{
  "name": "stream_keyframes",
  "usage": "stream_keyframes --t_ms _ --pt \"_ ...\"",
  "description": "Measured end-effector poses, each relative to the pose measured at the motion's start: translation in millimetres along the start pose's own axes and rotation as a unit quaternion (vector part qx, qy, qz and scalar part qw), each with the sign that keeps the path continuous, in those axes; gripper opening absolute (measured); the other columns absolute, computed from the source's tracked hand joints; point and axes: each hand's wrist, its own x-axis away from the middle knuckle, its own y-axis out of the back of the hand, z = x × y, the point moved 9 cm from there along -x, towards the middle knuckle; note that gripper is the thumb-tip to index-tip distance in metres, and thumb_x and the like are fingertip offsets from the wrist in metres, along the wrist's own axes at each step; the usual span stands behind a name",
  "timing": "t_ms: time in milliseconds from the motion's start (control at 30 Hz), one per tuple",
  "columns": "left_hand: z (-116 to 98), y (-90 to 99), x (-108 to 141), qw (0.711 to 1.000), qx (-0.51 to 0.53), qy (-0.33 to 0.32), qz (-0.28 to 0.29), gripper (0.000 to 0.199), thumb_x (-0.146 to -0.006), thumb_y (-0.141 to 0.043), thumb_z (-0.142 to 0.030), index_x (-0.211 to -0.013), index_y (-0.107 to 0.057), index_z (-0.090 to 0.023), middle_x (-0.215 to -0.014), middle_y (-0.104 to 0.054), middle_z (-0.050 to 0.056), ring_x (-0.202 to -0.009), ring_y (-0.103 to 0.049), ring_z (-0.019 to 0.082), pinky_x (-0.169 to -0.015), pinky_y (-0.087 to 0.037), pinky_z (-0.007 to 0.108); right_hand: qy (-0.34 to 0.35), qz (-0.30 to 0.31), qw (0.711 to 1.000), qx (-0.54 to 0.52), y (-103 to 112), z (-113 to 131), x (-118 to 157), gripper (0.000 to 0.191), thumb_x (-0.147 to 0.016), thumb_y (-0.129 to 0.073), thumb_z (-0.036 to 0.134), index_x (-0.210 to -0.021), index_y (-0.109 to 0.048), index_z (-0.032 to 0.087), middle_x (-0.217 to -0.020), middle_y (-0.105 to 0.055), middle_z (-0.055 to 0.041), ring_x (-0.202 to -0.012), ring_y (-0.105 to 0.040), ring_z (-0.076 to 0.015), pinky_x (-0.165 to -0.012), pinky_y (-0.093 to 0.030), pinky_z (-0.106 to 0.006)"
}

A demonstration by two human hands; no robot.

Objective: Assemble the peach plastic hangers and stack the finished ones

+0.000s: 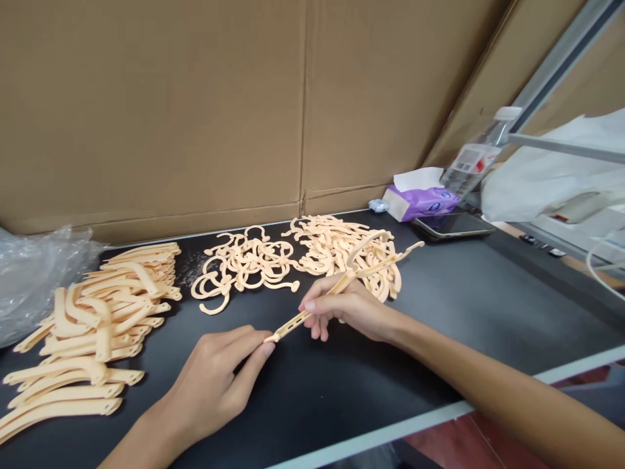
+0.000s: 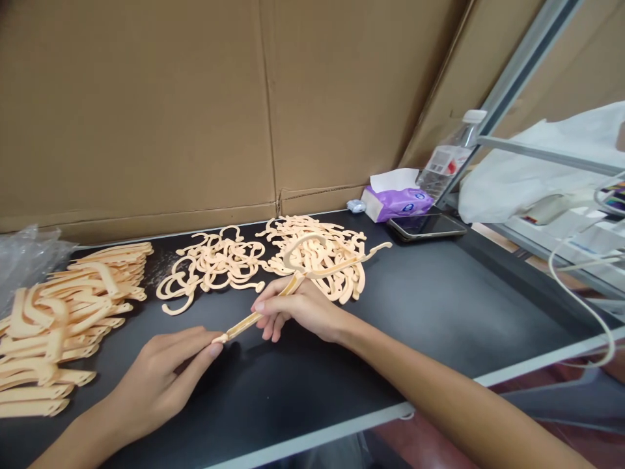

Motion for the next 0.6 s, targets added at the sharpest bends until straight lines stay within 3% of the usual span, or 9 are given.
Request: stream_keyframes --t_ms 200,600 --pt "4 5.3 1 0.999 0.010 0.004 -0.033 0.010 -0.096 -0.055 -0.021 -0.102 -0.063 -0.023 -0.074 -0.067 -0.004 -0.057 -0.061 0.010 -0.058 -0.044 0.021 0.013 0.009 1.000 -0.002 -2 2 0 0.016 -0.069 -0.075 0.025 -0.073 -0.069 0.011 -0.060 -0.068 -0.0039 -0.050 -0.065 -0.0144 -0.045 -0.051 -0.023" --pt "-8 2.6 0 0.997 -0.008 -0.071 0.027 0.020 -0.097 -0.051 -0.016 -0.111 -0.064 -0.021 -0.070 -0.064 -0.001 -0.055 -0.053 0.012 -0.055 -0.036 0.026 0.026 0.031 0.998 0.045 -8 5 6 0.016 -0.073 -0.074 0.025 -0.074 -0.069 0.010 -0.061 -0.066 -0.0024 -0.050 -0.062 -0.0117 -0.046 -0.049 -0.021"
